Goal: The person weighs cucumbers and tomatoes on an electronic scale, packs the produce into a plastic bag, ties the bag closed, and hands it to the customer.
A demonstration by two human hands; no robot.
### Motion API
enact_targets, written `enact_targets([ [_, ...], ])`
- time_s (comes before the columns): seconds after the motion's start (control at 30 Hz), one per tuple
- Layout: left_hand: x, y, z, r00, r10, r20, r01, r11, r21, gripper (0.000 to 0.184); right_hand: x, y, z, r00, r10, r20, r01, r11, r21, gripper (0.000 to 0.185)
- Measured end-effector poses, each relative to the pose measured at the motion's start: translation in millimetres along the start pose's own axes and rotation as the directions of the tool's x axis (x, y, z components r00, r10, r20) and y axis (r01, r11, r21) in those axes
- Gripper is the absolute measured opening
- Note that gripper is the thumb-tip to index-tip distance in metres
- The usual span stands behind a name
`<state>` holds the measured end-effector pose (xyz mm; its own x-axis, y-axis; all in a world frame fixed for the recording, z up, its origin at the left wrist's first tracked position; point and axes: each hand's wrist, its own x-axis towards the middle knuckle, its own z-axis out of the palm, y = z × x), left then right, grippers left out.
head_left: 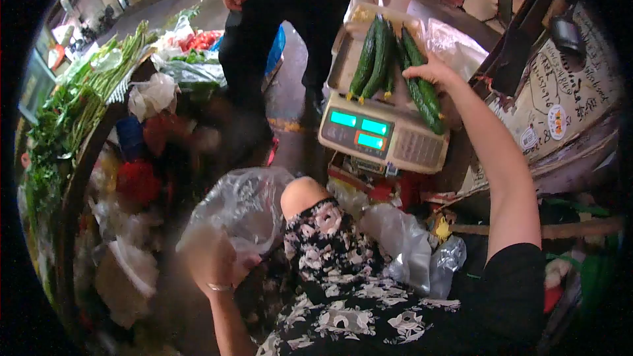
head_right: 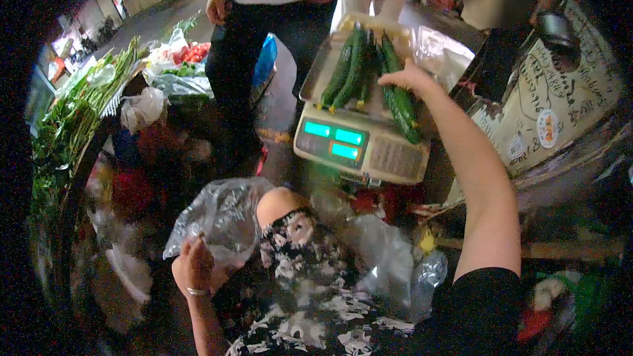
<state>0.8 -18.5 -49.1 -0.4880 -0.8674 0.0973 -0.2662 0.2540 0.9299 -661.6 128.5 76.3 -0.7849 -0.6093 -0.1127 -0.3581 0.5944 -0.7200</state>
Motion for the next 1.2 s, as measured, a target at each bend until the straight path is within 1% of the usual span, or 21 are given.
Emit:
enact_targets([
  [0.03,-3,5,7,0.962,0.262,0.075,-0.263,0.822,0.504,0.018,-2,0,-2,0.999,-0.042,0.018,0.042,0.998,-0.039,0.109],
  [0.07,-3,7,17,0.957,0.283,0.07,-0.28,0.823,0.494,0.018,-5,-4,-1,1.0,-0.021,-0.02,0.019,0.996,-0.092,0.109],
  [0.1,-3,9,26,0.992,-0.121,-0.015,0.12,0.99,-0.072,0.016,-7,-8,-1,0.998,0.001,-0.059,-0.009,0.99,-0.144,0.109],
  [0.13,-2,10,32,0.862,-0.482,0.158,0.473,0.652,-0.593,0.014,2,0,1,0.998,0.01,-0.068,-0.021,0.985,-0.169,0.11],
  [0.17,0,11,33,0.868,-0.47,0.162,0.464,0.65,-0.602,0.014,-1,-4,2,0.998,-0.001,-0.066,-0.006,0.995,-0.1,0.105],
  [0.27,6,10,36,0.884,-0.447,0.137,0.436,0.683,-0.586,0.008,-21,-33,2,0.991,0.094,-0.091,-0.113,0.966,-0.234,0.108],
  [0.43,6,12,36,0.861,-0.493,0.124,0.457,0.642,-0.615,0.011,-5,-16,7,0.995,0.008,-0.104,-0.039,0.953,-0.299,0.106],
  [0.5,6,13,38,0.853,-0.513,0.094,0.44,0.61,-0.659,0.011,-9,-28,11,0.995,0.057,-0.078,-0.078,0.949,-0.306,0.106],
  [0.53,10,13,38,0.834,-0.536,0.13,0.488,0.606,-0.628,0.012,26,15,13,0.974,-0.209,-0.086,0.178,0.944,-0.277,0.112],
  [0.57,12,11,36,0.812,-0.562,0.155,0.528,0.596,-0.605,0.012,-18,-36,12,0.961,-0.276,-0.01,0.268,0.94,-0.209,0.106],
  [0.6,12,3,33,0.825,-0.532,0.193,0.524,0.588,-0.616,0.013,3,-6,15,0.918,-0.369,-0.143,0.336,0.918,-0.209,0.094],
  [0.63,6,-6,34,0.827,-0.549,0.12,0.476,0.569,-0.67,0.013,-6,-26,11,0.976,-0.211,0.047,0.216,0.966,-0.145,0.089],
  [0.7,13,-16,37,0.863,-0.469,0.187,0.461,0.583,-0.669,0.014,32,11,3,0.926,-0.351,0.139,0.371,0.916,-0.156,0.094],
  [0.77,11,-22,37,0.888,-0.42,0.187,0.422,0.586,-0.692,0.015,46,29,3,0.996,-0.063,-0.065,0.034,0.926,-0.376,0.095],
  [0.83,13,-18,38,0.871,-0.453,0.192,0.443,0.553,-0.706,0.016,36,14,8,0.983,0.06,-0.171,-0.138,0.863,-0.487,0.104],
  [0.87,15,-12,39,0.871,-0.47,0.145,0.442,0.619,-0.65,0.017,37,22,3,0.995,0.077,-0.065,-0.096,0.922,-0.375,0.109],
  [0.9,18,-11,41,0.886,-0.436,0.158,0.426,0.631,-0.648,0.017,6,-11,8,0.978,0.124,-0.168,-0.191,0.856,-0.48,0.107],
  [0.97,15,-16,37,0.878,-0.444,0.177,0.45,0.643,-0.62,0.017,10,3,10,0.973,-0.088,-0.213,-0.017,0.894,-0.449,0.1],
  [1.03,10,-29,35,0.878,-0.459,0.137,0.431,0.634,-0.642,0.016,31,27,4,0.98,-0.198,0.037,0.2,0.978,-0.063,0.086],
  [1.07,10,-27,34,0.873,-0.469,0.134,0.433,0.618,-0.657,0.015,-8,-3,4,0.995,-0.096,-0.017,0.097,0.993,0.073,0.057],
  [1.2,13,-17,34,0.876,-0.464,0.13,0.426,0.623,-0.656,0.014,-11,16,-19,0.991,-0.094,-0.096,0.119,0.943,0.311,0.044],
])
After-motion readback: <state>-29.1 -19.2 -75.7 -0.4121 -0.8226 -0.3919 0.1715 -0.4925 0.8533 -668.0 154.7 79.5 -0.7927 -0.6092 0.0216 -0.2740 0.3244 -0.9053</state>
